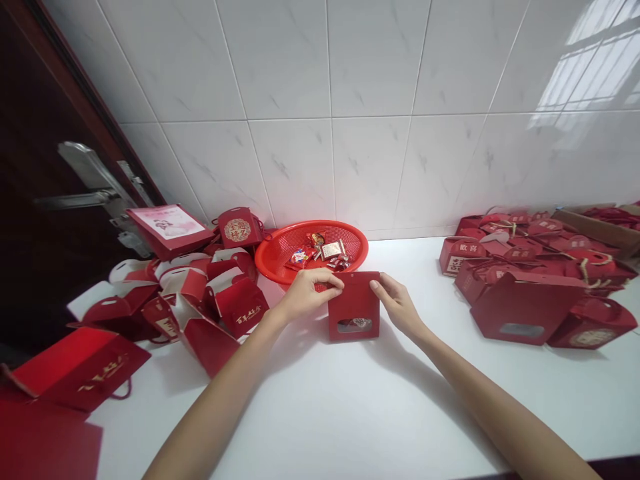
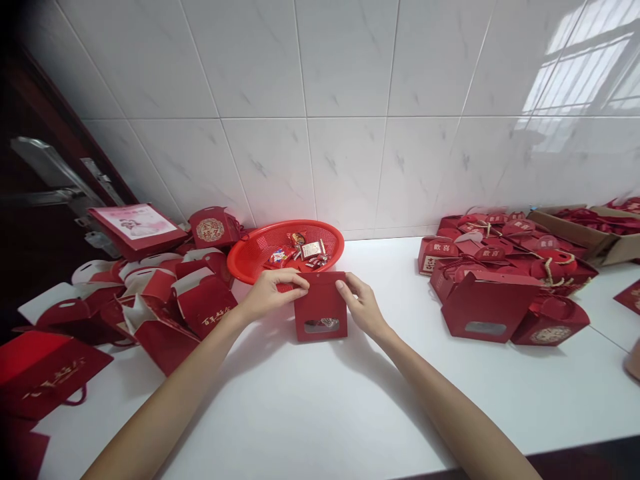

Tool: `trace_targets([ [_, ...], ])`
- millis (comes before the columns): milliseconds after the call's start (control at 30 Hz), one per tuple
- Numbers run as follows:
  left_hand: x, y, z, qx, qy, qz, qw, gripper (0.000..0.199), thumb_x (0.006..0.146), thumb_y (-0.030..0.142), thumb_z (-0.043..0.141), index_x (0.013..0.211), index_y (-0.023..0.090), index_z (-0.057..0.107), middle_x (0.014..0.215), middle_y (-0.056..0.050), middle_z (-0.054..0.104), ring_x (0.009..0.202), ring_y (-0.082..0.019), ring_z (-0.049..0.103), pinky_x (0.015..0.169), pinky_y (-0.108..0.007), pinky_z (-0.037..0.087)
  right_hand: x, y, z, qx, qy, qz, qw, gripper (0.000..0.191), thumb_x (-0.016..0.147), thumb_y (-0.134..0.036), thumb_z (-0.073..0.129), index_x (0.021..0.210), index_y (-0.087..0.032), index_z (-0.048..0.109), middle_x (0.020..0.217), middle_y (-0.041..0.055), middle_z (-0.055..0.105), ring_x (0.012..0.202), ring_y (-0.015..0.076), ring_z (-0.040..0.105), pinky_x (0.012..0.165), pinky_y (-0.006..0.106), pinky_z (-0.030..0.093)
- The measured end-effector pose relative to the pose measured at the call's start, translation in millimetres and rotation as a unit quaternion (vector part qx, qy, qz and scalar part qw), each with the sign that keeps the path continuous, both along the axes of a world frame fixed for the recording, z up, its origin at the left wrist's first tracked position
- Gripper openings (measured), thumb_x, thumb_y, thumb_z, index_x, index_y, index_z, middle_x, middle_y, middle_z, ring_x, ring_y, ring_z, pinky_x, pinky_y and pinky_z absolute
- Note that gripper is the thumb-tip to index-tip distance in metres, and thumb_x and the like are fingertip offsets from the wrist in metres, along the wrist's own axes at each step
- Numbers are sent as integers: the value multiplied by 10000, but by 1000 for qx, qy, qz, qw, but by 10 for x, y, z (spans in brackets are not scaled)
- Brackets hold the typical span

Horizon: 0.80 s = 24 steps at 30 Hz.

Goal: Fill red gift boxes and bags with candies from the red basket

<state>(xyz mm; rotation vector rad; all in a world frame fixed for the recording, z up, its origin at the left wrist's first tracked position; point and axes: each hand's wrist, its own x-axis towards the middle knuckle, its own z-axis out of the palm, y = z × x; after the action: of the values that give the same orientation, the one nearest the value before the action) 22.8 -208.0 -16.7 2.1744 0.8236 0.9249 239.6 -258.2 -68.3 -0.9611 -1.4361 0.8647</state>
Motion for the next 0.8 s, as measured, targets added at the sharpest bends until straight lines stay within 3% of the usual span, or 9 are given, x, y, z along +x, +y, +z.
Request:
trace_targets([
  [133, -14, -1, -25, -1, 0, -1, 1000, 152, 826, 323, 652, 857, 178, 690, 940, -57, 742, 905, -211, 692, 878, -352, 554, 6, 17, -44, -4, -4, -5, 1000, 409, 917, -621, 548, 918, -218, 619, 910, 45, 665, 858, 226, 628, 735, 330, 531],
  [300, -60, 22, 2, -75, -39, 9, 996, 369, 845, 442, 664, 1107, 185, 626, 1038, -80, 744, 916, -228, 713, 809, -347, 584, 20, -12, -22, -2, -7, 0, 1000, 389, 926, -607, 539, 913, -227, 620, 908, 39, 672, 861, 224, 630, 731, 325, 535],
  [533, -67, 12, 50, -41, 6, 39, 998, 304, 855, 456, 645, 920, 173, 735, 942, -54, 757, 834, -204, 689, 727, -297, 568, 30, -42, 19, 40, -32, -42, 998, 371, 935, -562, 555, 1063, -229, 654, 1096, 71, 713, 997, 248, 652, 875, 368, 531],
  [800, -137, 19, 60, -35, 52, 2, 998, 322, 842, 446, 664, 1003, 184, 760, 954, -60, 766, 858, -213, 676, 710, -287, 531, 62, -32, 17, 27, -5, -41, 999, 377, 915, -583, 570, 880, -219, 665, 895, 47, 703, 852, 230, 639, 785, 344, 527],
])
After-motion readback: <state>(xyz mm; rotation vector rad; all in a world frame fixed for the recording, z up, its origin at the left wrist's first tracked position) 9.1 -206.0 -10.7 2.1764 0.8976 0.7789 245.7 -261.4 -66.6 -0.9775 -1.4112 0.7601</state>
